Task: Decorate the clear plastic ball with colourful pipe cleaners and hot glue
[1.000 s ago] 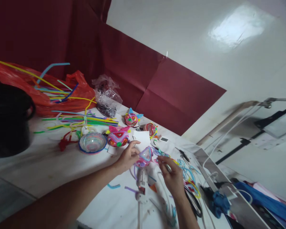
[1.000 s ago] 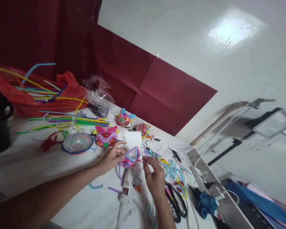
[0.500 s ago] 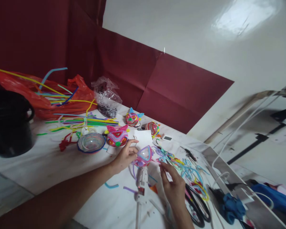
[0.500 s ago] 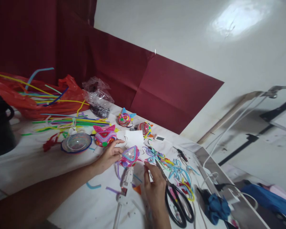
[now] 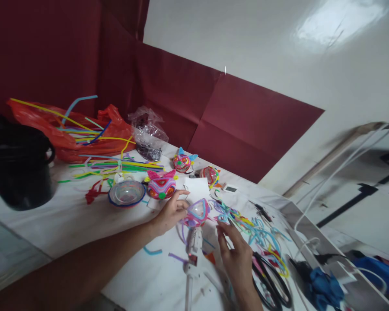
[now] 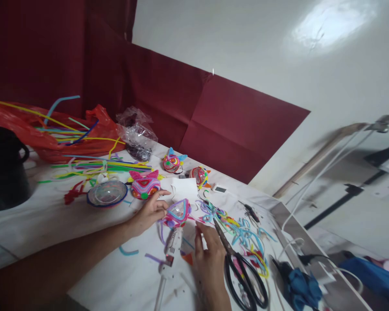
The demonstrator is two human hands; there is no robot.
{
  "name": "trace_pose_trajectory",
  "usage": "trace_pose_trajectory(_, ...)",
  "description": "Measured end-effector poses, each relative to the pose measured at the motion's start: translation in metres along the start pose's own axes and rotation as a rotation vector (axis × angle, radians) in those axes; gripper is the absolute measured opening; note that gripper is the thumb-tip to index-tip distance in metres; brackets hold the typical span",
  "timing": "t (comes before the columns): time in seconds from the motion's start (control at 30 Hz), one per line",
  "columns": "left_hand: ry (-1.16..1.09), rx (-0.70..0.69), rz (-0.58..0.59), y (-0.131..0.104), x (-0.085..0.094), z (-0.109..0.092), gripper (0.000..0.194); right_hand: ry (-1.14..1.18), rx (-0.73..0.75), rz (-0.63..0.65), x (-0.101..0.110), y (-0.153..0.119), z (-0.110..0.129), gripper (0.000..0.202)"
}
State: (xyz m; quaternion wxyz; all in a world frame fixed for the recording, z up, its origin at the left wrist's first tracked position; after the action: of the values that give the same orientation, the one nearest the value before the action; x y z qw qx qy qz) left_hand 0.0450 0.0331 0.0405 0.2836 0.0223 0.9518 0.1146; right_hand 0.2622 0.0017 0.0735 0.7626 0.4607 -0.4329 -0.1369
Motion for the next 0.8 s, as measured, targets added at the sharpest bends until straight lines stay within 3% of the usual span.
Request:
trace_pose_trajectory(0.5, -0.131, 0.054, -0.059, 0.006, 0.002, -0.008, 0.058, 0.026, -0.001, 0.002, 0.006, 0.012, 0.010, 0.021)
trace_pose_trajectory(0.8, -0.272, 0.116, -0.170, 0.008, 0.007, -0.007, 0.052, 0.021, -0.046, 0.032, 0.006, 0.012, 0.010, 0.025)
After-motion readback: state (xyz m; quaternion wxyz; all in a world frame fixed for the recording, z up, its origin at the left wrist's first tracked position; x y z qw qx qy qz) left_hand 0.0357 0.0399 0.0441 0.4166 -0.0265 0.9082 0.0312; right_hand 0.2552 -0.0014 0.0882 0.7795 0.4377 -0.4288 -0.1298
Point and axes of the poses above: each hand's wrist, its own y-axis towards the middle knuckle, its own x-axis out of the back of the hand, z = x × y, the point moved 7 cm from there along y, towards the middle knuckle, and after that the axes turned 15 degrees about -y, right-handed, at the moved point
